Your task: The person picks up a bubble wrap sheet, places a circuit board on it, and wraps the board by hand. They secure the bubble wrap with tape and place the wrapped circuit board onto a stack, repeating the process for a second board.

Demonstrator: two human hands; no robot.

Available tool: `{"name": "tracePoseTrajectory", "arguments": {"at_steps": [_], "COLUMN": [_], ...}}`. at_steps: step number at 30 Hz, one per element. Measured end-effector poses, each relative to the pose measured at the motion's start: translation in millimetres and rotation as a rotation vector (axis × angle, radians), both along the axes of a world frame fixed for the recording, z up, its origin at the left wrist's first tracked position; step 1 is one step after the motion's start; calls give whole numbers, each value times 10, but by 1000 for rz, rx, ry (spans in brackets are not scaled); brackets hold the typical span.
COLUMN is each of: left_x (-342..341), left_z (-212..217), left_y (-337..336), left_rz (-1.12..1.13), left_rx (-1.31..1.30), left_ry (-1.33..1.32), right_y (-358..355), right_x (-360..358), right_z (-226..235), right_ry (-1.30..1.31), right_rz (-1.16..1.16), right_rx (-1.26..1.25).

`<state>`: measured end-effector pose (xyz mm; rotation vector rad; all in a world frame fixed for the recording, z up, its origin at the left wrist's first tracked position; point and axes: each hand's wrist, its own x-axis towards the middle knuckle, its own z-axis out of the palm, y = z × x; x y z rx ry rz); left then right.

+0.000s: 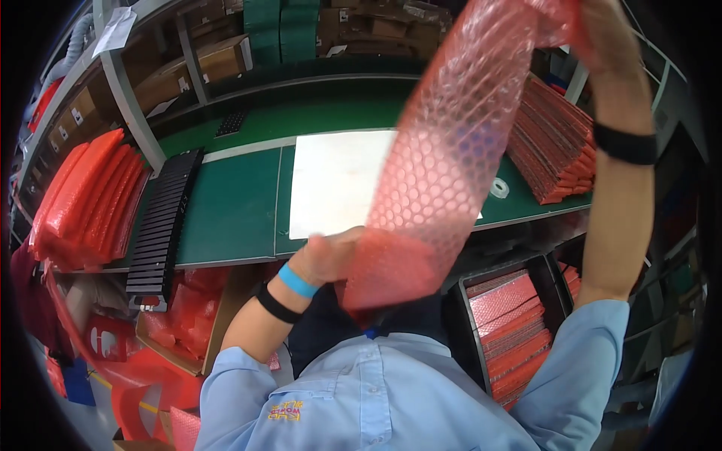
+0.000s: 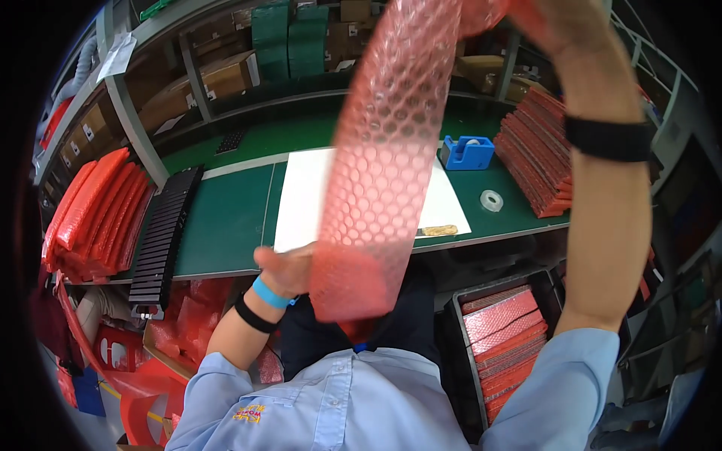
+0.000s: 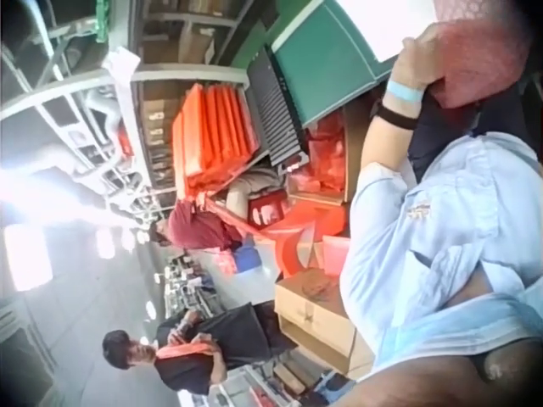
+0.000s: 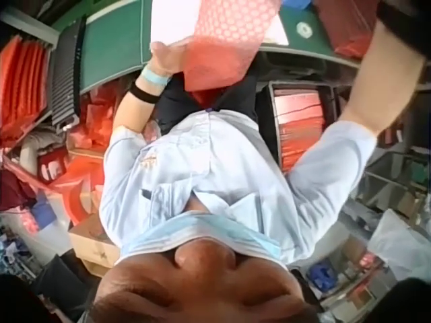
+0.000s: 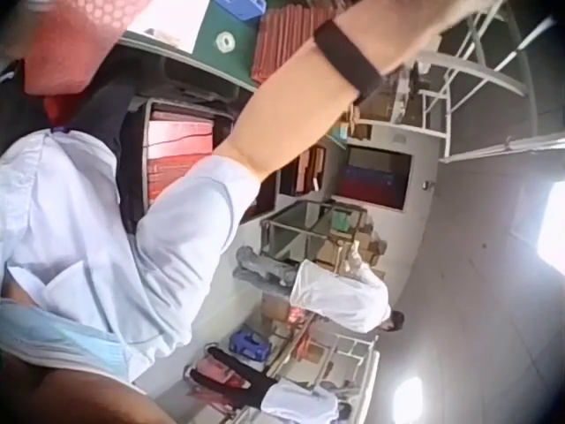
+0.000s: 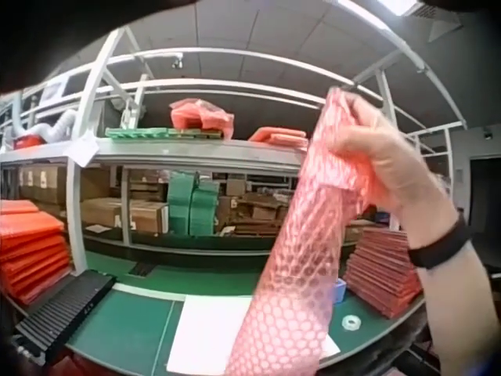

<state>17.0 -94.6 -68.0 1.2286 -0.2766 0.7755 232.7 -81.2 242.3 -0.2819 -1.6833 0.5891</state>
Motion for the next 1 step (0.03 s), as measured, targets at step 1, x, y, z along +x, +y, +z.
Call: {"name": "tracePoseTrajectory", "arguments": {"at_steps": [1], "left_x": [60], "left_z": [134], "left_y": [-116], "left_rz": [-8], "left_rx": [19], "left_ry": [4], "right_y": [-62], "right_x": [31], "right_z": [54], "right_ry": [4], "right_rz": [-8], "right_rx": [19]}}
